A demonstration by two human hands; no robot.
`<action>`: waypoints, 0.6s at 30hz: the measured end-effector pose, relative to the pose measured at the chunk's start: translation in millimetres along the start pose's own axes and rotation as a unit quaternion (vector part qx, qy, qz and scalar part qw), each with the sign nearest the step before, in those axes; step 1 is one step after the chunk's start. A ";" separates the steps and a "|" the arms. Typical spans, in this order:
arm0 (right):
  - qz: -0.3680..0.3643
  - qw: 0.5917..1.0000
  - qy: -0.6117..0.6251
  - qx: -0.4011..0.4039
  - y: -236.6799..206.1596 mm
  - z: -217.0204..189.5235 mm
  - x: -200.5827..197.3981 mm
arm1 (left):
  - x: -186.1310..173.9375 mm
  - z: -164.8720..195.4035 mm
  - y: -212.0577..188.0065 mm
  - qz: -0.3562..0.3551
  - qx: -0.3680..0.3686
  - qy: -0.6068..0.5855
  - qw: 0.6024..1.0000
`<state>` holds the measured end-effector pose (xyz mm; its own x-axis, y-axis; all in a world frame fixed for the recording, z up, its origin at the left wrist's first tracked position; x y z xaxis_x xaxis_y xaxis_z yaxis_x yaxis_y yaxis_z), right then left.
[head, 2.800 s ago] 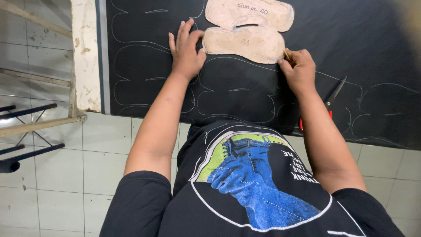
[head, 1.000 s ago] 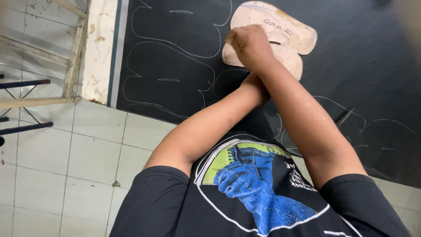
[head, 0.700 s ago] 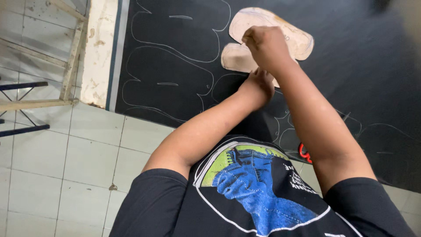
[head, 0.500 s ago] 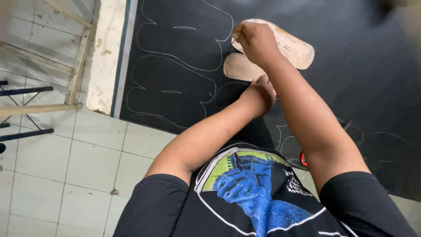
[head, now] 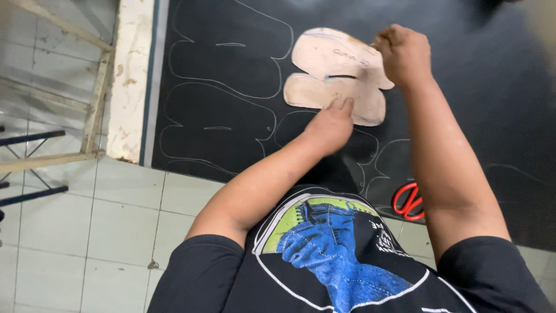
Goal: The person uses a cardboard shoe sole template to trace outlines onto a large black sheet of material with a small yellow marker. They repeatedly reposition the template and trace multiple outlines across the sheet.
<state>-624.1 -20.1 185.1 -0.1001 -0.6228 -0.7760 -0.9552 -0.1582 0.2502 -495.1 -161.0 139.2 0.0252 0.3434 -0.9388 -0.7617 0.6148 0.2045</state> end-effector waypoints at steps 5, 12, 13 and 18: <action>0.038 0.997 -0.025 0.058 -56.2 32.8 -36.9 | 11.2 0.5 -3.3 -0.028 0.028 0.025 0.999; 0.055 0.998 -0.030 0.030 -93.6 4.3 -32.9 | 13.8 1.8 -6.5 -0.021 0.051 0.068 0.996; 0.052 0.998 -0.001 0.037 -94.6 -1.4 -27.4 | 12.9 2.6 -6.9 -0.014 0.057 0.081 0.995; 0.055 0.989 0.102 0.091 -96.8 -14.1 -18.5 | 6.5 -0.9 -4.4 -0.006 0.055 0.057 0.997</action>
<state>-525.9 -4.1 183.4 -0.1662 -0.7731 -0.6122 -0.9777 0.0482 0.2045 -492.1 -162.0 131.9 -0.0446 0.2567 -0.9655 -0.6860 0.6947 0.2164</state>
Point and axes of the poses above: each hand's wrist, its own y-axis towards the middle knuckle, its own x-axis out of the palm, z = x × y, the point moved 8 cm from there along y, towards the middle knuckle, and after that the axes turned 11 degrees about y, right-handed, at the moved point
